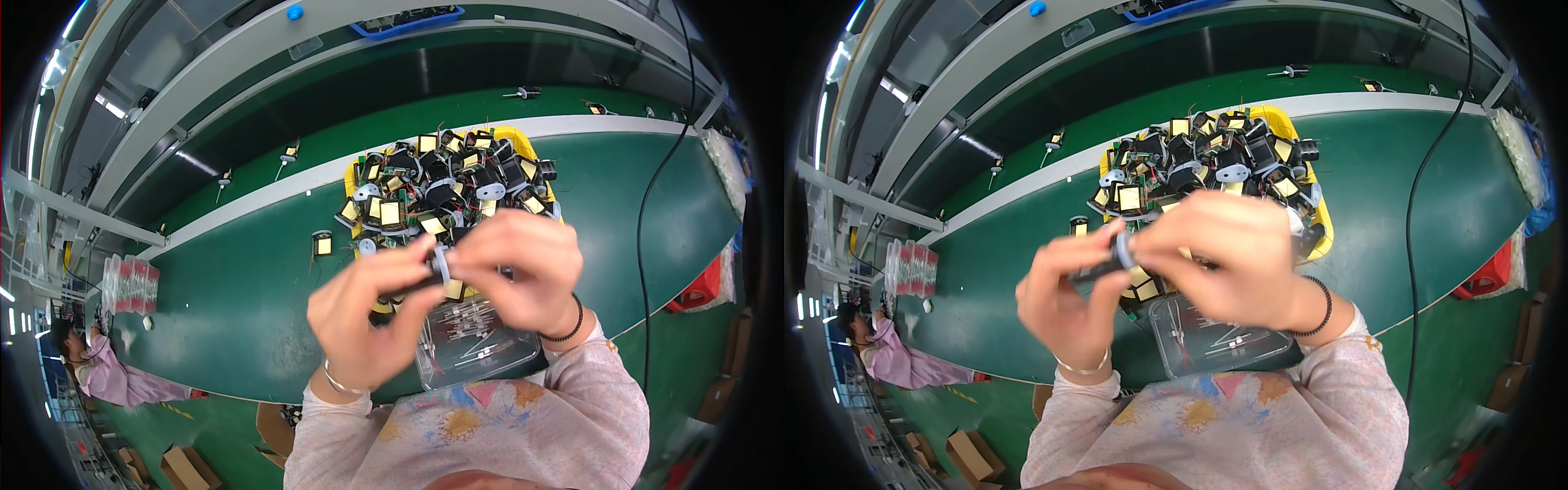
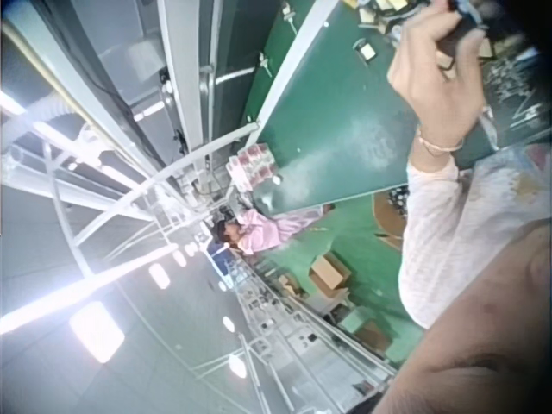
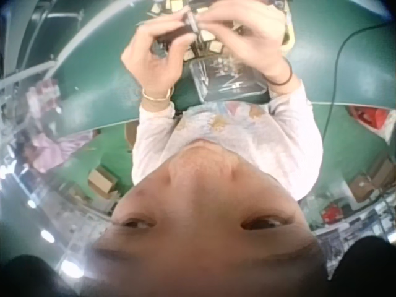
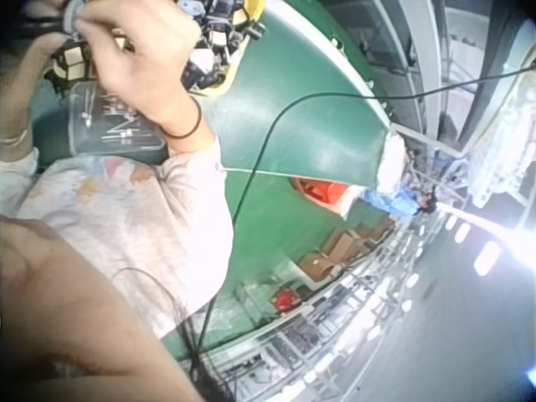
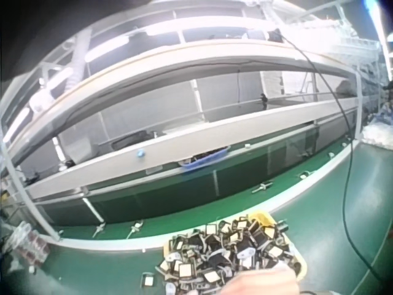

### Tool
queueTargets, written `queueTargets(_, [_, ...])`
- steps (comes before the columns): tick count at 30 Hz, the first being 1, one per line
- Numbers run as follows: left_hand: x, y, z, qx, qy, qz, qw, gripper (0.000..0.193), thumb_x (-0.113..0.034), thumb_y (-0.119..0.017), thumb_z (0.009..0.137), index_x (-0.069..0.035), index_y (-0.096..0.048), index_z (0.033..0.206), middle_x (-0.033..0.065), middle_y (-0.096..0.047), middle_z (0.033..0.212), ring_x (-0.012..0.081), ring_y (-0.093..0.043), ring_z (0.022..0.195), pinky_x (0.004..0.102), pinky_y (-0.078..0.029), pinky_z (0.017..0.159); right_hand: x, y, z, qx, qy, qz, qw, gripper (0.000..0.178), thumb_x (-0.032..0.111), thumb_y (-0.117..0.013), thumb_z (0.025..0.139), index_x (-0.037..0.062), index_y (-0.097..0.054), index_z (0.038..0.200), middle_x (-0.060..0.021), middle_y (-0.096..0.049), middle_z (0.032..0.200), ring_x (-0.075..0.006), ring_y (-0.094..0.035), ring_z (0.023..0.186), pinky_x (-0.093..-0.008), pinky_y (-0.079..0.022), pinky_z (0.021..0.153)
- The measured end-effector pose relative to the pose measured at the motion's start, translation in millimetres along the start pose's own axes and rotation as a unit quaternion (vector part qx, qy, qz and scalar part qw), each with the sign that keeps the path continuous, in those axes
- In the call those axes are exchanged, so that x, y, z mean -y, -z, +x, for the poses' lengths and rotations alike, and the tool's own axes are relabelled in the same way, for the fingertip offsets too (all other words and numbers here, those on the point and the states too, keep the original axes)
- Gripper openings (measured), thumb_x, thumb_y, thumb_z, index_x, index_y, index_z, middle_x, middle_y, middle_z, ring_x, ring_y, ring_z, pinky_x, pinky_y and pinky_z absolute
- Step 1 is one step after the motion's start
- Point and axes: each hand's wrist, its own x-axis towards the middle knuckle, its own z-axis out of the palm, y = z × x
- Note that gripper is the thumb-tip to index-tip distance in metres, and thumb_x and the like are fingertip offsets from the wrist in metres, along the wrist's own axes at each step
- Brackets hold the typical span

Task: The person assembles electronic components by taking a white plastic piece and a small metal part, fitting them together on a larger black component, and then using a thin tool to secure the assembly.

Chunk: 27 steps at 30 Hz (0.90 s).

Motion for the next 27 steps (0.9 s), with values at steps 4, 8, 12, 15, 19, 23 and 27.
queueTargets(4, [23.8, -2.1, 4.2, -0.007, 0.101, -0.173, 0.980, 0.017, 0.000, -0.067, 0.073, 0.003, -0.056, 0.086, 0.0173, -0.065, 0.091, 0.0188, -0.063, 0.085, 0.0274, -0.050, 0.074, -8.3, -0.9, 5.2, -0.036, -0.170, 0.143, 0.974, 0.014, 0.003, -0.067, 0.073, -0.0004, -0.066, 0.086, -0.0096, -0.066, 0.079, -0.0173, -0.066, 0.071, -0.0234, -0.053, 0.065])
queueTargets(8, [28.9, 2.4, 7.2, 0.029, 0.169, -0.290, 0.942, 0.018, 0.000, -0.063, 0.077, 0.003, -0.053, 0.091, 0.0172, -0.063, 0.096, 0.0163, -0.061, 0.085, 0.0264, -0.049, 0.076, -10.3, 4.4, 1.4, -0.044, -0.080, 0.043, 0.995, 0.012, 0.002, -0.065, 0.074, -0.0005, -0.067, 0.085, -0.0104, -0.066, 0.075, -0.0162, -0.064, 0.066, -0.0231, -0.051, 0.058])
queueTargets(12, [34.9, 2.3, 8.9, 0.042, 0.199, -0.349, 0.915, 0.016, 0.000, -0.060, 0.080, 0.003, -0.051, 0.093, 0.0170, -0.062, 0.098, 0.0156, -0.060, 0.088, 0.0264, -0.049, 0.079, -7.1, 1.7, 1.3, -0.046, -0.079, 0.027, 0.995, 0.010, 0.000, -0.065, 0.072, -0.0004, -0.067, 0.082, -0.0096, -0.065, 0.070, -0.0159, -0.061, 0.059, -0.0235, -0.047, 0.052])
queueTargets(15, [37.0, -1.8, 9.2, 0.030, 0.200, -0.351, 0.914, 0.016, -0.001, -0.060, 0.080, 0.003, -0.051, 0.092, 0.0171, -0.061, 0.099, 0.0159, -0.059, 0.089, 0.0273, -0.048, 0.081, -12.0, 2.2, 0.3, -0.049, -0.068, 0.016, 0.996, 0.011, 0.000, -0.066, 0.071, -0.0005, -0.067, 0.082, -0.0097, -0.065, 0.070, -0.0154, -0.061, 0.058, -0.0234, -0.046, 0.050])
queueTargets(19, [44.0, -3.5, 13.9, 0.030, 0.197, -0.357, 0.913, 0.015, -0.001, -0.061, 0.079, 0.002, -0.051, 0.091, 0.0177, -0.061, 0.099, 0.0167, -0.059, 0.091, 0.0284, -0.047, 0.082, -18.1, 4.4, 3.9, -0.059, -0.076, 0.034, 0.995, 0.022, 0.000, -0.065, 0.071, -0.0008, -0.065, 0.093, -0.0108, -0.065, 0.083, -0.0126, -0.061, 0.061, -0.0221, -0.048, 0.051])
queueTargets(23, [98.9, 10.5, 54.5, 0.072, 0.197, -0.083, 0.974, 0.017, -0.009, -0.068, 0.072, -0.001, -0.055, 0.079, 0.0141, -0.062, 0.101, 0.0205, -0.058, 0.092, 0.0330, -0.044, 0.083, -15.2, 21.9, -15.0, -0.036, -0.112, -0.076, 0.990, 0.036, 0.006, -0.071, 0.066, 0.0019, -0.061, 0.101, -0.0088, -0.063, 0.087, -0.0103, -0.053, 0.051, -0.0232, -0.045, 0.048])
queueTargets(27, [197.9, 22.3, 106.9, 0.088, 0.146, 0.221, 0.960, 0.021, -0.021, -0.070, 0.065, -0.008, -0.070, 0.081, 0.0158, -0.062, 0.103, 0.0288, -0.058, 0.096, 0.0324, -0.043, 0.084, 6.6, 16.7, -54.7, 0.352, -0.065, -0.079, 0.930, 0.017, 0.018, -0.064, 0.071, 0.0063, -0.058, 0.083, -0.0062, -0.057, 0.071, -0.0224, -0.059, 0.063, -0.0328, -0.046, 0.049])
